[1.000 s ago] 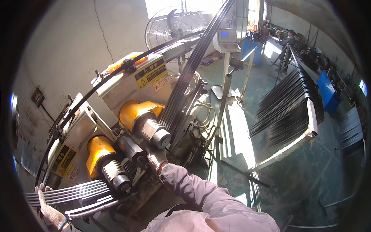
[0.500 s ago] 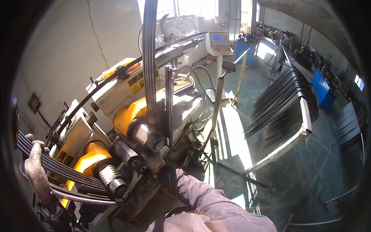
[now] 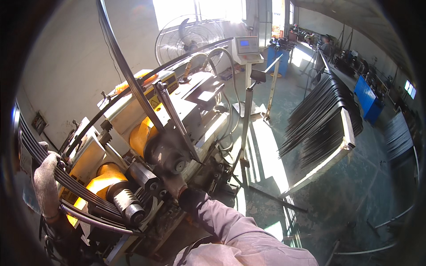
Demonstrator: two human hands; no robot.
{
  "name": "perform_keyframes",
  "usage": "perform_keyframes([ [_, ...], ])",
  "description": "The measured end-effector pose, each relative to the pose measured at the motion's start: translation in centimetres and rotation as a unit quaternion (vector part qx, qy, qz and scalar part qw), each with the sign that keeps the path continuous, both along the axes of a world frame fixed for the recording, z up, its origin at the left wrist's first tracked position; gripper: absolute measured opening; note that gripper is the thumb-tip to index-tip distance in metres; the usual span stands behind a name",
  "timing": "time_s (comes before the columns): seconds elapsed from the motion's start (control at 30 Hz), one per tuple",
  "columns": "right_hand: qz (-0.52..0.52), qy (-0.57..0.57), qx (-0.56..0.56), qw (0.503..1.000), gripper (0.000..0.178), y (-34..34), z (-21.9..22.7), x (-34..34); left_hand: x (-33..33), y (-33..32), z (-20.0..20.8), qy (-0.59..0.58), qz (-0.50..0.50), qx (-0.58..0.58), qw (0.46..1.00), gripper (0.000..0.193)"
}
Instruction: The person feeds straight metal rods into a bending machine, guides them through the rollers, and collects the bent rods into a stack. The process is repeated continuously throughout the clip.
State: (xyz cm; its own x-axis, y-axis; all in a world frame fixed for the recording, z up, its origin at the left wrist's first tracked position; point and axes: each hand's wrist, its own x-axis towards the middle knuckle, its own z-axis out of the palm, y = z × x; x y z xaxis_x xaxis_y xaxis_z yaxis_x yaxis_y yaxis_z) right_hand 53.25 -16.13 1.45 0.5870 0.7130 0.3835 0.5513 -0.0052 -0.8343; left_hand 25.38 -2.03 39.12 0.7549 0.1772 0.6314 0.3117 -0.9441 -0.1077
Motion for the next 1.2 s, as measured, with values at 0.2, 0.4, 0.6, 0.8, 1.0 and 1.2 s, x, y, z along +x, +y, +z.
perform_keyframes([
  [0.2,0.035,0.164,0.017,0.986,0.05,-0.5,1.1,-0.3,-0.1,0.7,0.0,-0.007,0.006,-0.014,1.0,0.019],
  [0.4,-0.025,-0.142,-0.093,0.985,0.052,-0.9,1.5,-0.1,-0.6,0.4,0.2,0.005,0.01,-0.046,0.999,0.028],
  [0.6,0.007,0.147,0.086,0.985,0.044,-1.2,2.9,-1.0,-0.2,0.9,-0.6,-0.156,0.003,-0.341,0.927,0.035],
  [0.8,0.026,0.409,0.186,0.893,0.046,-1.7,4.7,-1.8,-0.6,1.5,0.4,-0.184,0.011,-0.377,0.908,0.044],
  [1.0,0.037,0.382,0.171,0.908,0.03,-1.0,3.9,-1.4,-1.3,2.0,3.5,-0.197,0.009,-0.269,0.943,0.045],
  [1.2,0.052,0.474,0.235,0.847,0.024,-0.2,3.2,-1.6,-1.2,1.0,4.6,-0.183,0.021,-0.325,0.928,0.038],
])
